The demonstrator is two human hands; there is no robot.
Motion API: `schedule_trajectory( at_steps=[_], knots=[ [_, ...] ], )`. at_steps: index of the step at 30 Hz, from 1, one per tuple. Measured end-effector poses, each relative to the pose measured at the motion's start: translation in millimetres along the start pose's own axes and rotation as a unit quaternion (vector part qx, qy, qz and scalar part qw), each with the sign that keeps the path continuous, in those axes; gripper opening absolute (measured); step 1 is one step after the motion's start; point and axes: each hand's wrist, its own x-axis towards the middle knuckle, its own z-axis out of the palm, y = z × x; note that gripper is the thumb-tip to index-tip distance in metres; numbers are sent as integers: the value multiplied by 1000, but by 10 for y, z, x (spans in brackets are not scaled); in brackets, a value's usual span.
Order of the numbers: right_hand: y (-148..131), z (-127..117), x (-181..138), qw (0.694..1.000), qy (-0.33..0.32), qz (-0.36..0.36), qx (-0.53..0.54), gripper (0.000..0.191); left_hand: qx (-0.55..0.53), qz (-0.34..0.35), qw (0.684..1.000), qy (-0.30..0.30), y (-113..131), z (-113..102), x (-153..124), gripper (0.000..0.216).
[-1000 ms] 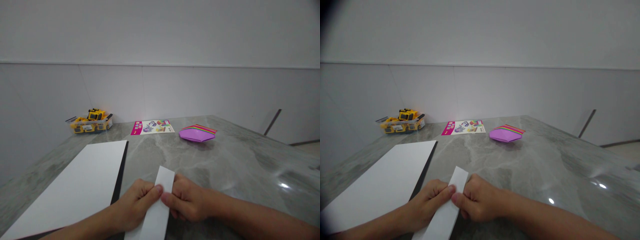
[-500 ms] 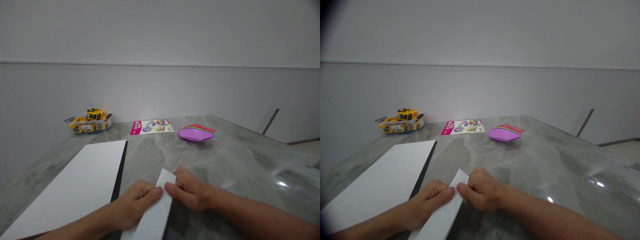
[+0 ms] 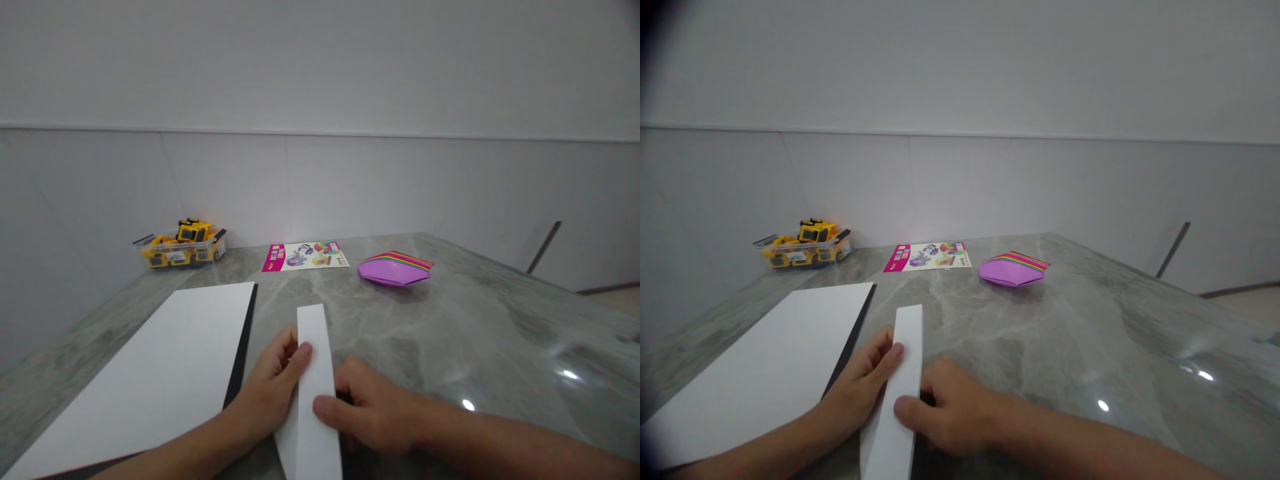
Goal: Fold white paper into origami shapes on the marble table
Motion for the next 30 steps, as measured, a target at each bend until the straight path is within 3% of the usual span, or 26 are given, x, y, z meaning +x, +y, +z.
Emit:
schedule_trajectory(
  at_steps=[2,5,8,11,16,19,27,30],
  knots=[
    [30,18,21,996,73,35,-39,42,32,47,997,60,-22,-6,-2,29],
    [96,-18,46,968,214,74,-107,42,142,123,975,122,-36,-41,-25,50],
    [87,-60,37,946,270,32,-176,38,221,157,962,23,-8,-66,-59,55],
    [27,-57,7,942,261,-73,-195,28,220,164,957,-90,33,-61,-80,61],
    [-3,-28,-14,946,235,-112,-190,23,63,116,980,-151,24,-40,-68,63],
    [8,-31,-8,951,221,-115,-181,18,-15,89,983,-158,-2,-41,-52,67],
    [31,-19,4,963,224,-87,-117,7,-82,68,983,-152,-32,-66,-36,68],
    [51,3,-7,964,236,-56,-107,17,-90,80,983,-138,-33,-72,-30,80]
  ],
)
